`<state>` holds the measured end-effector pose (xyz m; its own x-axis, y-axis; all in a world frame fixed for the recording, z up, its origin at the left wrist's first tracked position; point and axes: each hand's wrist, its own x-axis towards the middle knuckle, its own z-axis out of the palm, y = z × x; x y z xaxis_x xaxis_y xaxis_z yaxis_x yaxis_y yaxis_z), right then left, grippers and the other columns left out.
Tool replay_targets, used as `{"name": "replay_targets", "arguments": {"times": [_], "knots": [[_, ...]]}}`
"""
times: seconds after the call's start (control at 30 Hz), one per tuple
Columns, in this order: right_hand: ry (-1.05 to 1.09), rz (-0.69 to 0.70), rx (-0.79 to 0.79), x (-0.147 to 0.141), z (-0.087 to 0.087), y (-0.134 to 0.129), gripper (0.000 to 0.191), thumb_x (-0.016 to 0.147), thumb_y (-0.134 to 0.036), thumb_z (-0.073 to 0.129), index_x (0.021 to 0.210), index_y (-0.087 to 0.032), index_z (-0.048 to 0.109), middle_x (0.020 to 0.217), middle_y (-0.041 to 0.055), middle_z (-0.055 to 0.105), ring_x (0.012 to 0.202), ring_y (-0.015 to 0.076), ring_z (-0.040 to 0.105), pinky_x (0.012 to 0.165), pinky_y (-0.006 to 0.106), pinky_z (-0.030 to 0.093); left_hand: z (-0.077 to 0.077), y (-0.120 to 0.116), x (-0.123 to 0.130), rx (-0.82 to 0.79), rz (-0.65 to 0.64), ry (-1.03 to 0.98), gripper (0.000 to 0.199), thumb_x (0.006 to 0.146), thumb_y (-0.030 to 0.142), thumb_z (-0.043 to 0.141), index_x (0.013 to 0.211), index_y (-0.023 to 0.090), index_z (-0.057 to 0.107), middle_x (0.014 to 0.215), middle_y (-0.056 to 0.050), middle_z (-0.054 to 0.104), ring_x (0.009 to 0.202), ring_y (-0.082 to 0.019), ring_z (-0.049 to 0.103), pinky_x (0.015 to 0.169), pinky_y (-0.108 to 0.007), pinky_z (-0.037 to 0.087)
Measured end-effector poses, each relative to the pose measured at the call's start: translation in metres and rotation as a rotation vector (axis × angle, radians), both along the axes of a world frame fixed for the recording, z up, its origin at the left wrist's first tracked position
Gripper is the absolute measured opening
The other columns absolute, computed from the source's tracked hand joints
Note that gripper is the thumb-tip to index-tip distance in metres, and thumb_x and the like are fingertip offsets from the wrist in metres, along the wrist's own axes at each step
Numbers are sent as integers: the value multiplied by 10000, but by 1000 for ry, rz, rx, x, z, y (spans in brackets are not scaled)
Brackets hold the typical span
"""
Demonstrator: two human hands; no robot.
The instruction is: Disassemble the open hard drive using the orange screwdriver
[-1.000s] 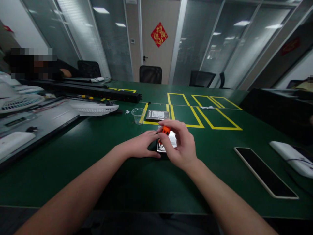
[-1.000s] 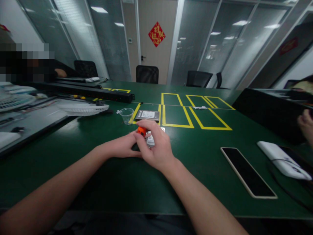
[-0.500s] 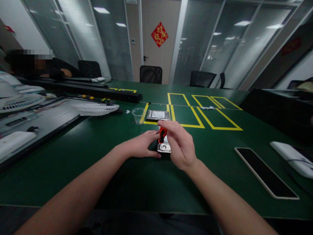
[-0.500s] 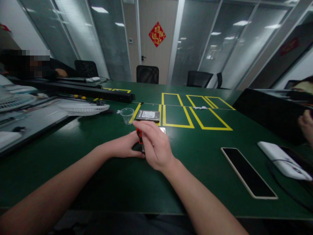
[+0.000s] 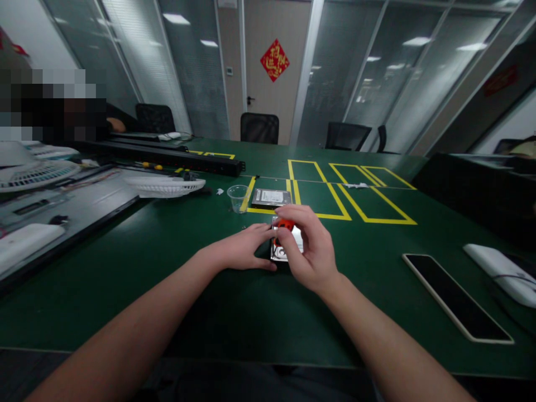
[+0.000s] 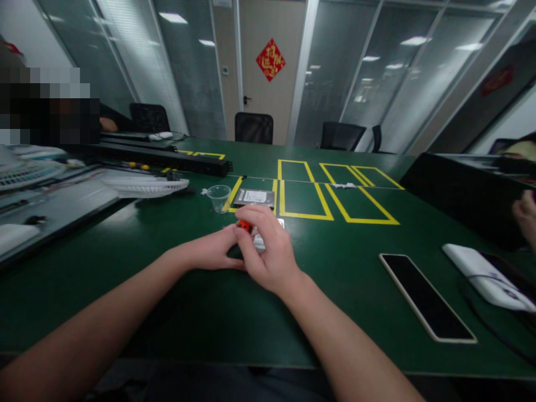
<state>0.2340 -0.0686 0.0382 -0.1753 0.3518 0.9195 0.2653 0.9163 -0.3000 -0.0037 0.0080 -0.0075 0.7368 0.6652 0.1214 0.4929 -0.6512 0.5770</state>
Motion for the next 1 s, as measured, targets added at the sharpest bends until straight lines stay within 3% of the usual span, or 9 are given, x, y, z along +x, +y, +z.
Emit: {"name": "replay_targets", "arguments": {"times": [0.17,0.33,0.47,0.57,0.87,1.0], "knots": [[-28,-29,-34,0,-3,1,278,1254,-241,758,1520,-307,808,1363,98,951,1203,271,943,1023,447,821,1,0,-2,-3,-6,-11,936,983,633,1085,1799,339,734,1967,-176,643,1866,-550,556,1536,-748,495],[-23,-5,2,-1,1,0,277,1284,-252,712,1530,-302,829,1400,102,965,1274,277,951,1095,470,831,0,-1,-2,3,-10,-7,903,1012,648,1050,1783,309,725,1967,-184,633,1871,-532,546,1528,-729,503],[-37,23,-52,1,3,-2,416,1332,-219,529,1614,-324,818,1503,113,951,1371,283,941,1165,509,826,2,-1,-1,-10,-14,13,916,997,652,1058,1773,306,715,1920,-173,684,1871,-540,540,1524,-751,502],[-37,37,-84,2,1,-2,444,1336,-215,499,1641,-326,801,1528,120,939,1393,293,940,1206,540,818,4,-1,0,0,-9,17,911,982,643,1073,1754,307,727,1911,-175,693,1851,-545,569,1529,-753,498],[0,39,-53,-1,-1,1,345,1308,-204,594,1577,-323,774,1490,129,871,1398,321,916,1189,576,815,4,-2,0,0,-10,3,874,980,596,1085,1724,284,747,1921,-194,685,1849,-542,579,1533,-753,495],[15,15,-46,-2,-4,2,300,1286,-228,675,1559,-326,755,1472,129,867,1409,330,905,1181,578,810,8,-4,0,-15,-12,5,939,1016,558,1065,1835,303,683,2013,-188,591,1906,-516,517,1571,-734,445]]}}
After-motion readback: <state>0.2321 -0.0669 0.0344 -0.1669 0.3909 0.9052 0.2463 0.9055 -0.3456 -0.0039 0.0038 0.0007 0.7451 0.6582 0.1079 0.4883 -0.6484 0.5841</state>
